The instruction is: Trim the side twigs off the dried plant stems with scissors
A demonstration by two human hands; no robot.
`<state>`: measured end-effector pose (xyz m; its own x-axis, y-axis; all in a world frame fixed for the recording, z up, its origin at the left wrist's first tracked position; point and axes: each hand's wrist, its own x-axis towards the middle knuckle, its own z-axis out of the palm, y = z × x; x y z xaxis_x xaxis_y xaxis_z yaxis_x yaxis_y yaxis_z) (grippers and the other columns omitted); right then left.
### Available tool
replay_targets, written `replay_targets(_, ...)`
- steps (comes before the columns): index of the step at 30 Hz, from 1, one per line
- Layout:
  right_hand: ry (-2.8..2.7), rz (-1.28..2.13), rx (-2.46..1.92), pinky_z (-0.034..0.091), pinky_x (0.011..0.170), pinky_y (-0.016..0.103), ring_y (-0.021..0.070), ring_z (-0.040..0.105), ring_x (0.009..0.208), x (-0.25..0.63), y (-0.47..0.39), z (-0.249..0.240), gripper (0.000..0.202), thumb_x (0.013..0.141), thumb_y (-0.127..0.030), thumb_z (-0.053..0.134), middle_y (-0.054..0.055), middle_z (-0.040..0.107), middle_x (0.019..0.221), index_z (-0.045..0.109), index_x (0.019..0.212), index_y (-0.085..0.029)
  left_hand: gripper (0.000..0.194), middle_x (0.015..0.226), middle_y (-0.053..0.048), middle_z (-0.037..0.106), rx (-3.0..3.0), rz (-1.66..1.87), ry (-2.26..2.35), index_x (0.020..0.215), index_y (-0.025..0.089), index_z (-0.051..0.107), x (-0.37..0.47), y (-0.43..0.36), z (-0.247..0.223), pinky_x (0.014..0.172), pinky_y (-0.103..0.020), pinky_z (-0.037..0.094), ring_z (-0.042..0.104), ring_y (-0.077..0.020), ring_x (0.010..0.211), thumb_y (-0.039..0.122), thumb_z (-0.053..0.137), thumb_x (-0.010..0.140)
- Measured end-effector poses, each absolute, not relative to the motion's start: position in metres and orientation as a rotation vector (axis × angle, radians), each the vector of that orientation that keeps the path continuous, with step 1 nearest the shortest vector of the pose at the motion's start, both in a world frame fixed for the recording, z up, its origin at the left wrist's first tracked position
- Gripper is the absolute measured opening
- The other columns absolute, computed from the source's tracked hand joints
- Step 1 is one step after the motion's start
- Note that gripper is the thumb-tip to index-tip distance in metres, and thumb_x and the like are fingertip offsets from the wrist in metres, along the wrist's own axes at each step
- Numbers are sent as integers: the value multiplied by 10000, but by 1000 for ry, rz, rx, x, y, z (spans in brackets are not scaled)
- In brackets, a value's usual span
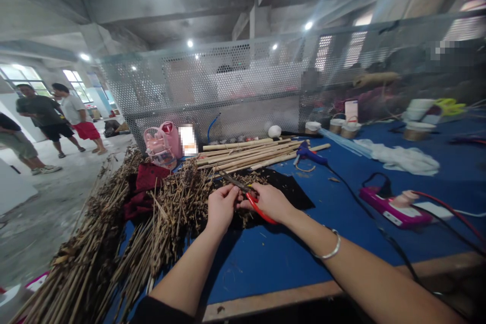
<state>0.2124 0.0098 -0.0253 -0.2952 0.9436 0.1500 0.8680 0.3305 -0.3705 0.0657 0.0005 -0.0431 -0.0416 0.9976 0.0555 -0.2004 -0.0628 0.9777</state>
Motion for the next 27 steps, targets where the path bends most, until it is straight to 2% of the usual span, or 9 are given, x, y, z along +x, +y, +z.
replay_targets(5,-2304,288,-1561,330,573,235,185,584,716,215,8,-22,460,665,-602,546,43,624,802,533,898,-206,250,591,-19,582,1141,1409,1140,709,109,641,64,3,-44,449,-173,400,482,-69,462,353,591,680)
replay_targets(11,-2297,312,-1530,322,550,232,169,569,670,215,8,-23,406,701,-598,511,24,622,758,537,834,-215,242,564,-7,577,1177,1397,1153,657,117,637,63,3,-44,445,-173,399,481,-73,461,353,591,678)
replay_targets(17,-2233,295,-1580,317,544,233,172,576,674,216,12,-25,410,723,-593,490,27,629,744,542,853,-208,309,626,-33,621,1144,1277,1171,822,110,674,68,-2,-41,427,-176,396,472,-65,444,364,636,650)
replay_targets(23,-2212,282,-1548,335,564,230,175,581,733,214,9,-24,453,684,-590,540,35,621,801,527,911,-198,254,577,-16,606,1162,1273,1157,748,121,681,70,-2,-43,388,-170,366,442,-55,401,351,641,647)
replay_targets(27,-2200,260,-1573,329,558,232,172,583,716,213,8,-24,413,698,-578,533,28,618,770,522,867,-201,266,552,-14,599,1197,1274,1170,771,119,687,68,-2,-43,372,-170,345,427,-56,387,352,635,653)
